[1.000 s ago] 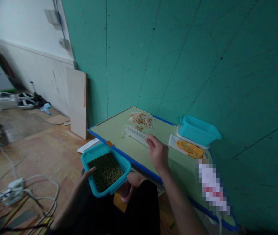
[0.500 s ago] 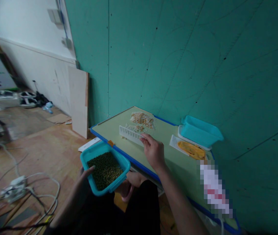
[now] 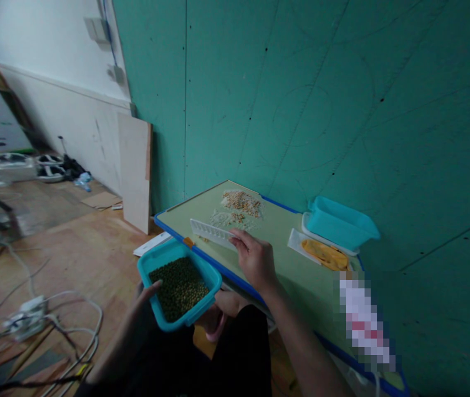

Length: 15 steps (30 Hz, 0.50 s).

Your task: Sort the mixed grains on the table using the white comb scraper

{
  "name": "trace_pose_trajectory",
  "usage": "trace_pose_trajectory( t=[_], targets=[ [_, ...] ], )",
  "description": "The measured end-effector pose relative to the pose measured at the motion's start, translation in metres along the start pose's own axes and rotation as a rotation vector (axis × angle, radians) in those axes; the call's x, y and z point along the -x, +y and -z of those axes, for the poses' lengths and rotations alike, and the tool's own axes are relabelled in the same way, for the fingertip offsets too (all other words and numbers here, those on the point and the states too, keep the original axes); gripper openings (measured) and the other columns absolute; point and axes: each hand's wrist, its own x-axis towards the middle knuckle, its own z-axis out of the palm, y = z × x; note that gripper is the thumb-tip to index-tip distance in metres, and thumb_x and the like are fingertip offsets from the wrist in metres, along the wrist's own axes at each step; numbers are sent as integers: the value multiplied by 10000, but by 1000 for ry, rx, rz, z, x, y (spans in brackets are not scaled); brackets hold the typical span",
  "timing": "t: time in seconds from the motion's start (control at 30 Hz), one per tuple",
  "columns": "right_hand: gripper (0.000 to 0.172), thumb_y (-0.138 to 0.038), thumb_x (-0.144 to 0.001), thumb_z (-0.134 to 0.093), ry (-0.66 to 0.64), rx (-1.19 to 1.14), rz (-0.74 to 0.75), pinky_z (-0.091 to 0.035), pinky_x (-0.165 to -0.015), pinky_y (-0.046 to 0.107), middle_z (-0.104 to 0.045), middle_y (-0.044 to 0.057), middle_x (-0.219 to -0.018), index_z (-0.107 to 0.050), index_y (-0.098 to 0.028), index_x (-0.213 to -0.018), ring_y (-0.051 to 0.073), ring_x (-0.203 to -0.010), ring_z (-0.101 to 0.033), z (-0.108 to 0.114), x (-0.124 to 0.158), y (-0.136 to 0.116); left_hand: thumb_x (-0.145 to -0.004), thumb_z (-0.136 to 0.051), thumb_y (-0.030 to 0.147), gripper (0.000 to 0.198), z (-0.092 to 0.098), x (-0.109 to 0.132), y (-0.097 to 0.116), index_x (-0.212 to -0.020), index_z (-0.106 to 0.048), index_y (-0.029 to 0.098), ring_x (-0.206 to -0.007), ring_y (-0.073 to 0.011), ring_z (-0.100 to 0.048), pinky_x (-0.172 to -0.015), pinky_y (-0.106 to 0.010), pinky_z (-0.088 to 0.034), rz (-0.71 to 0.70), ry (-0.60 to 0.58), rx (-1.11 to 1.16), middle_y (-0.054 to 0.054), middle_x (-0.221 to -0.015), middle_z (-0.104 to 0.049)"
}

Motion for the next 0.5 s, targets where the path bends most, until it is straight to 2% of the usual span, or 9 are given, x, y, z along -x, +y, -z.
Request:
trace_pose_trajectory(
  t=[0.17, 0.33, 0.43, 0.5],
  targets=[
    [194, -197, -1052, -650, 5, -25, 67, -631, -700, 237, -875, 56, -932, -832, -235, -1109, 208, -775, -842, 4, 16, -22, -857, -852, 420, 909, 0, 6, 1, -1642, -404, 314, -1231, -409, -745, -984, -523, -630, 38, 30, -14, -157, -1365, -750],
    [206, -175, -1061, -642, 10, -8, 115, -637, -721, 244, -880, 58, -967, -824, -248, -1123, 206, -805, -848, 9, 31, -39, -867, -843, 405, 910, -1, 8, 2, -1655, -398, 317, -1224, -413, -746, -960, -525, -640, 48, 38, -8, -166, -1372, -746],
    [200, -206, -1061, -643, 47, 35, 112, -627, -721, 255, -877, 71, -958, -830, -236, -1127, 215, -798, -843, 15, 23, -28, -847, -858, 402, 925, -2, 7, 1, -1650, -407, 321, -1192, -412, -763, -937, -521, -649, 46, 37, -2, -161, -1361, -753],
    [204, -267, -1056, -649, 91, 78, 72, -620, -718, 275, -875, 87, -958, -837, -229, -1127, 231, -791, -835, 20, 6, -7, -823, -876, 405, 918, -2, 7, -1, -1625, -438, 323, -1175, -415, -771, -920, -519, -654, 39, 39, 2, -156, -1355, -759]
  ],
)
